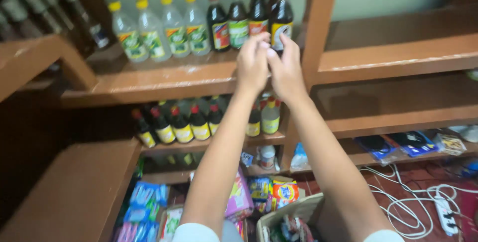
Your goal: Moving condiment bottles from a cardboard box and arranging them onto wooden shelves.
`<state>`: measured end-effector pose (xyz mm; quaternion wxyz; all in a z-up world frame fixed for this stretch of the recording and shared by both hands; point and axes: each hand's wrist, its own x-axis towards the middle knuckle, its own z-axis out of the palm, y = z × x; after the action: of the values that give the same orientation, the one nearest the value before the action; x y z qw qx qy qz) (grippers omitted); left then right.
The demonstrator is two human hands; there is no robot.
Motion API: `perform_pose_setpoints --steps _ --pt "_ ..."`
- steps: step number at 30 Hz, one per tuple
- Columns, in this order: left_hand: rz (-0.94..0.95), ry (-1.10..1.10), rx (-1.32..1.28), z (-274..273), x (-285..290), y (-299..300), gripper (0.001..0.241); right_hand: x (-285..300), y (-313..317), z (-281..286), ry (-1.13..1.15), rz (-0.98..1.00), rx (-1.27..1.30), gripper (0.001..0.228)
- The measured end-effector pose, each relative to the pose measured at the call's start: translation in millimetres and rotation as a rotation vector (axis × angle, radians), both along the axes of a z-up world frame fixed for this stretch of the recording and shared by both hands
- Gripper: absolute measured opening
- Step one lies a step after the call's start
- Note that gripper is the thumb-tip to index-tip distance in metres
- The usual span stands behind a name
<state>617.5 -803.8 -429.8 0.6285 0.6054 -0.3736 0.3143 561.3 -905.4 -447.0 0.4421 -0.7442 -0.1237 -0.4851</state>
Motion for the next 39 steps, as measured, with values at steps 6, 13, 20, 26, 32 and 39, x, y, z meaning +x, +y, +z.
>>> perform_pose_setpoints --steps 6,13,20,26,32,39 --pt "0.314 0.051 -0.024 -7.3 66.2 -30.3 0.029 86.8 -34.6 -26.8 -0.250 -0.315 -0.207 0.065" --pt "0.091 0.338 0.079 -7.4 54.8 -4.2 0.035 49.1 -15.4 24.6 0.301 0.234 0.277 0.023" --pt "-0.037 0.439 0.077 -8.7 53.4 0.8 0.040 48.9 -16.3 22.0 0.262 0.175 0.154 0.021" --pt "-0.082 0.427 0.084 -12.3 72.2 -5.9 0.038 56.4 -22.0 28.6 0.347 0.296 0.246 0.019" --pt "-0.293 0.519 -0.009 -29.3 94.9 -10.4 0.035 46.0 -20.0 23.5 0.315 0.349 0.261 0.024" --pt "-0.453 0.661 -0.162 -21.6 87.9 -4.0 0.034 42.4 1.3 10.8 0.322 -0.320 -0.126 0.080"
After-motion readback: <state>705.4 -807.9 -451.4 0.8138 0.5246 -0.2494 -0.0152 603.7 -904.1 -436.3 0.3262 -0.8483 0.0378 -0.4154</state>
